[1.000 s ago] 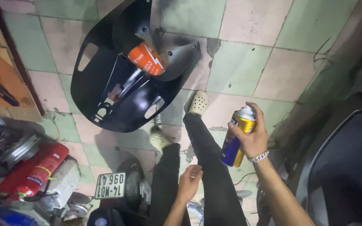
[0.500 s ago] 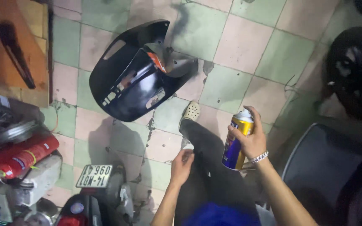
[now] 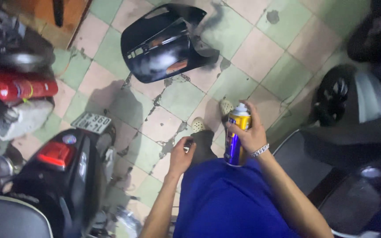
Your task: Spray painting motorcycle fairings and body panels with black paint
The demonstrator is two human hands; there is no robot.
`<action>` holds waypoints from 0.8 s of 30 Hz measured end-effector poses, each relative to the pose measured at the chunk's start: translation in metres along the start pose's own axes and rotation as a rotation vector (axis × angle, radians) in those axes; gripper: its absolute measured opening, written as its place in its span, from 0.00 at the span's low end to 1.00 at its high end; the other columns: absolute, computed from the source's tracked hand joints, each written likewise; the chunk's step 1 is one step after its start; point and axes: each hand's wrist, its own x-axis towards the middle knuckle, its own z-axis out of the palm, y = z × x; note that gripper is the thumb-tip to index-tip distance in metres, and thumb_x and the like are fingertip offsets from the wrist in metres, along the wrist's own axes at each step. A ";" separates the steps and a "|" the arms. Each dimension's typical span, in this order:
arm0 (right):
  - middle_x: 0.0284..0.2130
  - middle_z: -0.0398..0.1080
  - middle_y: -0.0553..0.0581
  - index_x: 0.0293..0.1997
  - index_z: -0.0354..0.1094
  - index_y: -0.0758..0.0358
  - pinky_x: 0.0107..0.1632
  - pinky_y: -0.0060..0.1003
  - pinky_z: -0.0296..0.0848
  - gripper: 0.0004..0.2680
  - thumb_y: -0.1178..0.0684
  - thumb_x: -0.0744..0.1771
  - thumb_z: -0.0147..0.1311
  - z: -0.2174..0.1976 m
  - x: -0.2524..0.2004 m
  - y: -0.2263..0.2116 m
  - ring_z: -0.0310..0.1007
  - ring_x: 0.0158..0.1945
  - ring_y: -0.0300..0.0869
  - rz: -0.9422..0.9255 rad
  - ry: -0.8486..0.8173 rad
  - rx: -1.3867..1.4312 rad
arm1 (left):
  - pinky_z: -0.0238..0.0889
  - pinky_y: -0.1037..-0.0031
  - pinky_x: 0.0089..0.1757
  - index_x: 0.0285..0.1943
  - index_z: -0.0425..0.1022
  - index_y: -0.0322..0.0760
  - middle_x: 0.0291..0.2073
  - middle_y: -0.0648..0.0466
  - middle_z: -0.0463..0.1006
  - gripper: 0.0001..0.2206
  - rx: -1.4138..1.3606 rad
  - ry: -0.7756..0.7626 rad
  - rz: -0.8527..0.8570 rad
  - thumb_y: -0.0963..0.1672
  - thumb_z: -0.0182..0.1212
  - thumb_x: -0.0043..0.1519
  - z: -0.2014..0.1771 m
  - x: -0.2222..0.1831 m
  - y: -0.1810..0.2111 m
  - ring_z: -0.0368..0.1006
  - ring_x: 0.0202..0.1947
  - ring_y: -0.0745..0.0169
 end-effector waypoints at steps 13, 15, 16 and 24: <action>0.54 0.69 0.69 0.70 0.58 0.59 0.64 0.53 0.64 0.32 0.57 0.58 0.69 -0.062 0.056 -0.033 0.68 0.59 0.58 -0.339 -0.285 -0.024 | 0.73 0.52 0.45 0.54 0.77 0.40 0.42 0.43 0.82 0.14 -0.004 0.199 0.096 0.48 0.61 0.64 0.064 -0.024 0.104 0.79 0.44 0.36; 0.53 0.68 0.67 0.72 0.55 0.66 0.62 0.51 0.66 0.33 0.63 0.58 0.67 -0.099 0.129 -0.042 0.70 0.56 0.54 -0.481 -0.342 0.056 | 0.73 0.51 0.45 0.54 0.77 0.38 0.41 0.43 0.82 0.14 -0.037 0.184 0.078 0.50 0.59 0.66 0.067 -0.026 0.106 0.79 0.44 0.35; 0.46 0.69 0.64 0.61 0.61 0.67 0.53 0.41 0.68 0.24 0.55 0.60 0.67 -0.129 0.183 -0.036 0.69 0.47 0.48 -0.080 -0.462 0.829 | 0.70 0.52 0.47 0.58 0.73 0.43 0.42 0.46 0.83 0.17 0.061 0.129 0.013 0.52 0.54 0.66 0.066 -0.028 0.106 0.79 0.42 0.36; 0.53 0.67 0.70 0.74 0.41 0.58 0.57 0.52 0.76 0.40 0.64 0.57 0.67 -0.118 0.143 -0.068 0.74 0.54 0.58 -0.334 -0.463 0.432 | 0.72 0.51 0.50 0.60 0.73 0.37 0.50 0.40 0.81 0.19 -0.015 0.248 -0.121 0.50 0.59 0.64 0.056 -0.035 0.105 0.77 0.50 0.34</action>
